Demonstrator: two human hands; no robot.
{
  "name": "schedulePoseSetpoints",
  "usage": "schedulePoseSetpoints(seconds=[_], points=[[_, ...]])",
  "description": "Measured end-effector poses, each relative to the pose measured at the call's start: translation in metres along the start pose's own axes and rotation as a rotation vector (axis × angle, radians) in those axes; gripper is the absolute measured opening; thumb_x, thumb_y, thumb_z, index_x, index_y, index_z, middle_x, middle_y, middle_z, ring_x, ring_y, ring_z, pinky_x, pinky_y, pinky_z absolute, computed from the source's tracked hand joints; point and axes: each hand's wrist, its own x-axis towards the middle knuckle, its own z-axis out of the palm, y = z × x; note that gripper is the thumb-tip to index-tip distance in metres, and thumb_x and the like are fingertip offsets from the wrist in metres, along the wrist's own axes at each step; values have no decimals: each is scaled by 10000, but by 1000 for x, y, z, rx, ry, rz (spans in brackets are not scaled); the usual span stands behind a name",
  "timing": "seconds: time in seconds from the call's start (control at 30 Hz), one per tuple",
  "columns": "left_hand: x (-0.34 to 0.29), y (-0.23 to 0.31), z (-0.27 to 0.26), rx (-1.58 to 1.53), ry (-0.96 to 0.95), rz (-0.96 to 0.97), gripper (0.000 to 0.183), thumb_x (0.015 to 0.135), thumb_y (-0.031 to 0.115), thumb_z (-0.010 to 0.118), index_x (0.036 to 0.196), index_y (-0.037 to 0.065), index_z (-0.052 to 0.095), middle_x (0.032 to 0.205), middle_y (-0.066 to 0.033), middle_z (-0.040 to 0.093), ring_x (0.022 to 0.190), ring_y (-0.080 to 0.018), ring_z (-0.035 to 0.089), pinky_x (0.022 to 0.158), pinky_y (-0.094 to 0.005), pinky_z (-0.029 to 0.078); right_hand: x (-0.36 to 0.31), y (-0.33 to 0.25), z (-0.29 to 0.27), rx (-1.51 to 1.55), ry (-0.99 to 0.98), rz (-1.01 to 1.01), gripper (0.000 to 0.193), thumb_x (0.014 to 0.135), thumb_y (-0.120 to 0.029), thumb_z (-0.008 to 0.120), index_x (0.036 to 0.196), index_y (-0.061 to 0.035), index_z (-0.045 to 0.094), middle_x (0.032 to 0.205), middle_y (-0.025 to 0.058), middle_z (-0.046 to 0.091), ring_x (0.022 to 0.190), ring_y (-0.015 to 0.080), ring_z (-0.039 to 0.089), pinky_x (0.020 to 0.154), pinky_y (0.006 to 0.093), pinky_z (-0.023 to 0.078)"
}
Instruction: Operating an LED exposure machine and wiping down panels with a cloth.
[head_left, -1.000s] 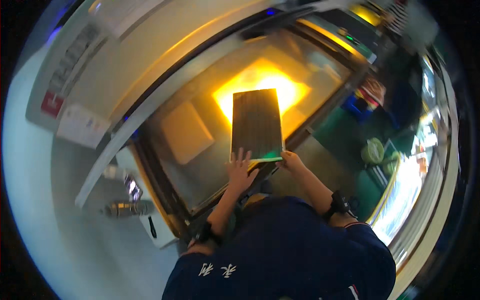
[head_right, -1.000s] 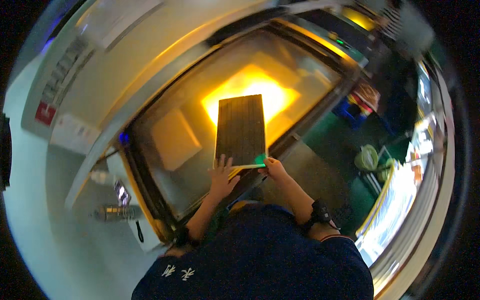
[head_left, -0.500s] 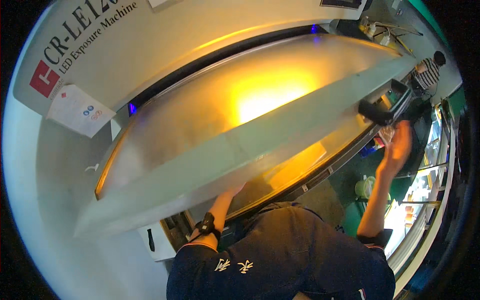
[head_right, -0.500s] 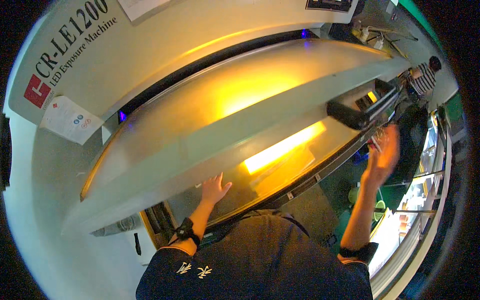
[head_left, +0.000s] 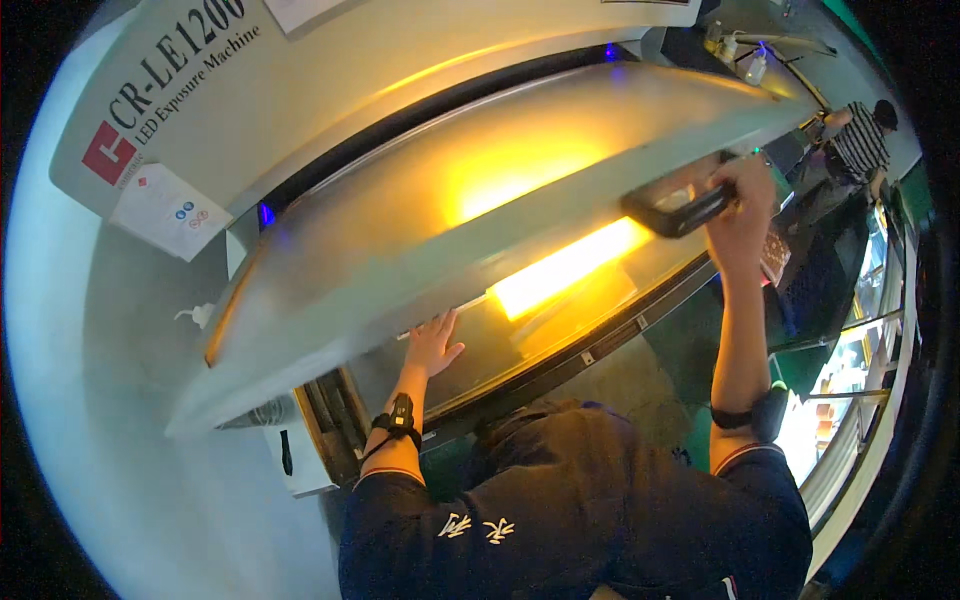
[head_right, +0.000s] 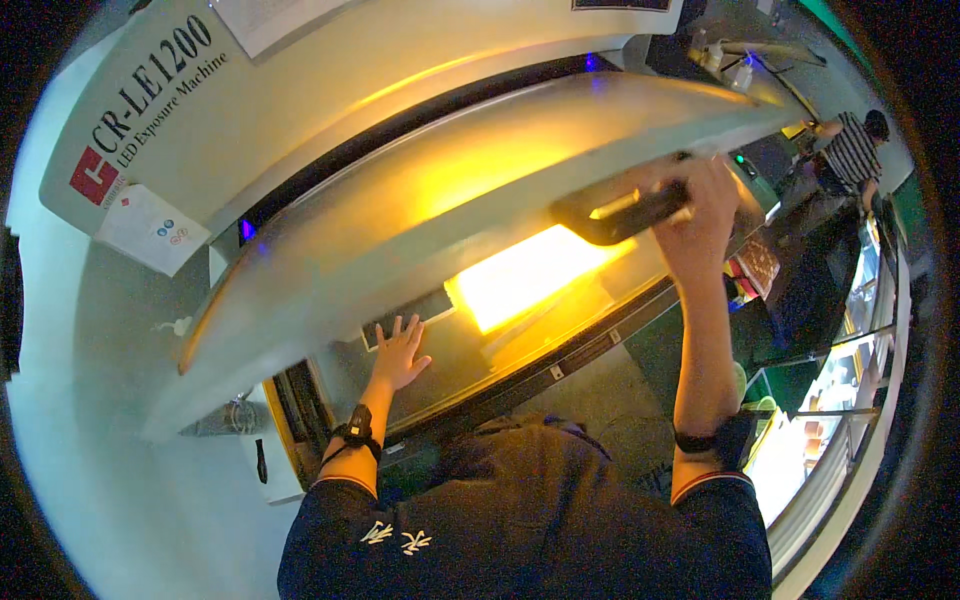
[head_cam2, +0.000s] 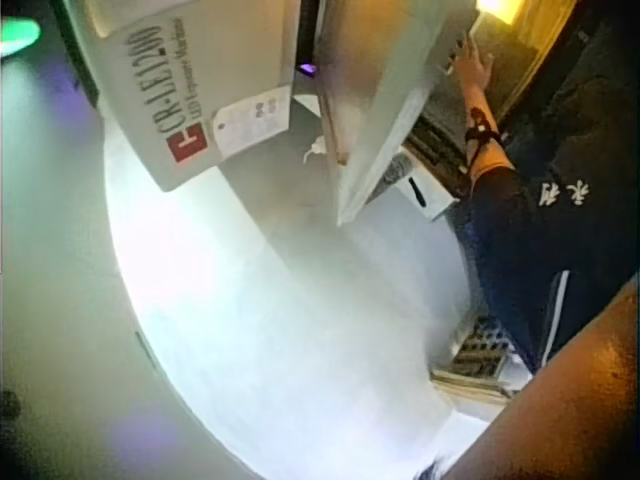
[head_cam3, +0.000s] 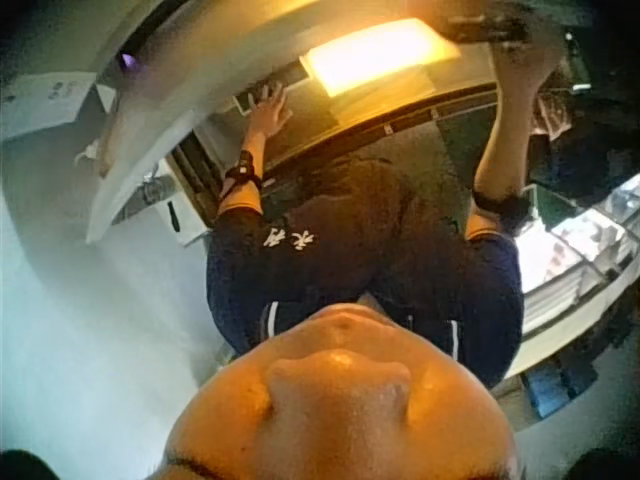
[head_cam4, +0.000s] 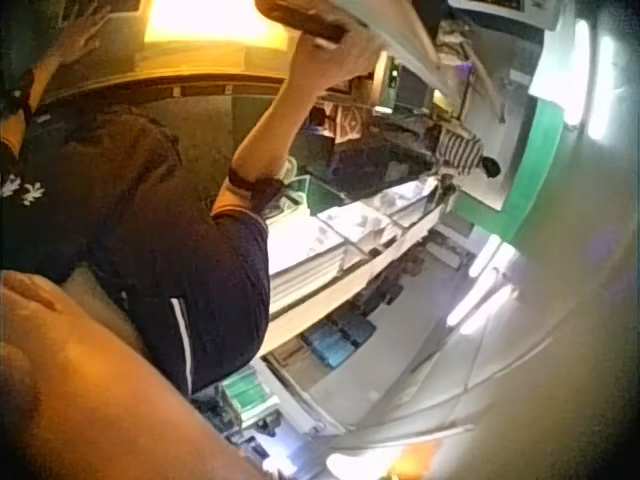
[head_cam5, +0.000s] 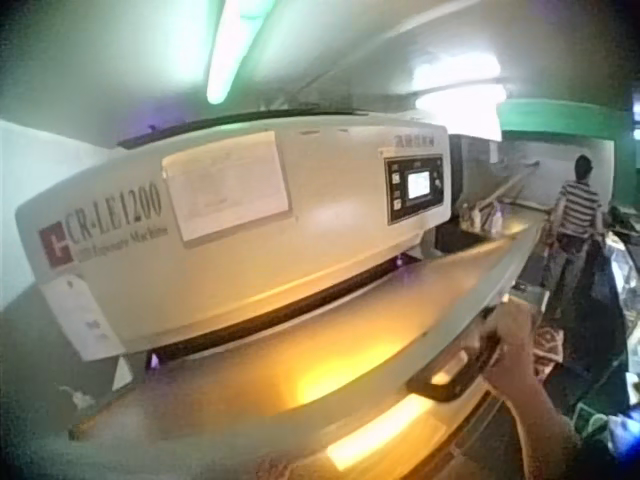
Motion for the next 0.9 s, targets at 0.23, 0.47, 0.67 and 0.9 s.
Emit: schedulePoseSetpoints(seconds=[0.23,0.47,0.67,0.9], points=[[-23,191,-19,-841,-303,311,647,1006,474,386,1517,92,275,1517,-184,360,1405,-327,337,1164,-413,247,-135,-1,-40,-103,-851,90,174,618,-217,771,714,-113,668,711,94,625,724,336,619,681,445,498],[46,243,-45,-1088,-535,600,564,1013,466,403,1435,95,450,1486,-116,436,1375,-266,390,1156,-376,255,-352,8,36,-264,-1826,25,352,765,-478,741,831,-133,743,856,73,715,814,276,699,719,446,538],[52,81,-20,-71,149,-316,703,943,658,331,1487,214,375,1582,-36,275,1446,-354,233,1075,-747,37,-375,7,59,-231,-1972,79,352,731,-462,784,872,-141,756,939,56,728,934,259,687,842,410,514],[17,58,33,46,171,-306,755,892,684,367,1506,245,329,1597,-7,226,1472,-388,110,1099,-725,-27,-382,25,80,-83,-2177,121,401,710,-487,745,899,-134,763,917,98,722,976,300,670,857,411,522]])
